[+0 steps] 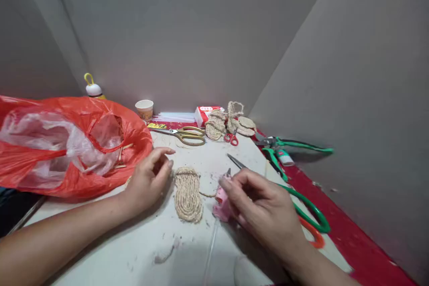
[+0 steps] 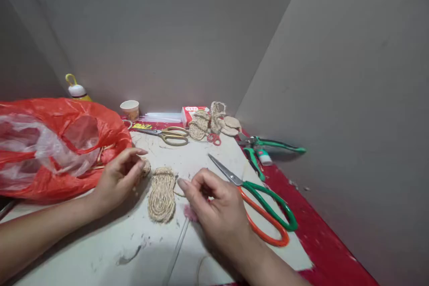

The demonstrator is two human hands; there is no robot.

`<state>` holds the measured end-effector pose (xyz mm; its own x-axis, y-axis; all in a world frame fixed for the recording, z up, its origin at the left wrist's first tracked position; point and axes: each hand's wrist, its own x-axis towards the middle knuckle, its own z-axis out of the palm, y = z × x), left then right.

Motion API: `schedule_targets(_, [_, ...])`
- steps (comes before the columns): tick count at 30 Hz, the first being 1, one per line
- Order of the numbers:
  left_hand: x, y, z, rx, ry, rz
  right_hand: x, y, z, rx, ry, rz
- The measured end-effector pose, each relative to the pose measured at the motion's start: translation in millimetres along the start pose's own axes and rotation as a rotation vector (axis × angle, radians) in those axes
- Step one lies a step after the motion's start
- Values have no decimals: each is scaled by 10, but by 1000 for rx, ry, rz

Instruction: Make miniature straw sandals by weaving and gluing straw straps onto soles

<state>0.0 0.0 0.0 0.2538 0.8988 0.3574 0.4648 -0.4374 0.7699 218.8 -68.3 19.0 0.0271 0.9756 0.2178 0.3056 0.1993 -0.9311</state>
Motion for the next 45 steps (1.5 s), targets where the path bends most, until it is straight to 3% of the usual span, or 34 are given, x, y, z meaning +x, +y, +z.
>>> schedule_targets(5, [-78,58,37,340,-297,-56,27,-35,44,-7,-36,-56])
schedule_targets(9, [-112,103,61,370,-338,-106,53,-2,66,-21,-2,-16])
schedule_targets(17, [-152,108,165,69,-297,-247,64,98,95,-403,-128,45])
schedule_targets(22, [-195,116,204,-104,-261,-246,84,100,83,-523,-168,33])
schedule_targets(27, [-230,133,207,-258,-225,-190,103,86,66,-487,-155,44])
schedule_targets(37, [-297,37,167,-99,-5,161,113,-36,-85,-305,-95,25])
schedule_targets(40, [-264,-3,138,-118,46,139,125,-172,-194,-287,-21,-4])
schedule_targets(45, [-137,-25,81,-272,106,-35,156,-267,-330,-273,96,-56])
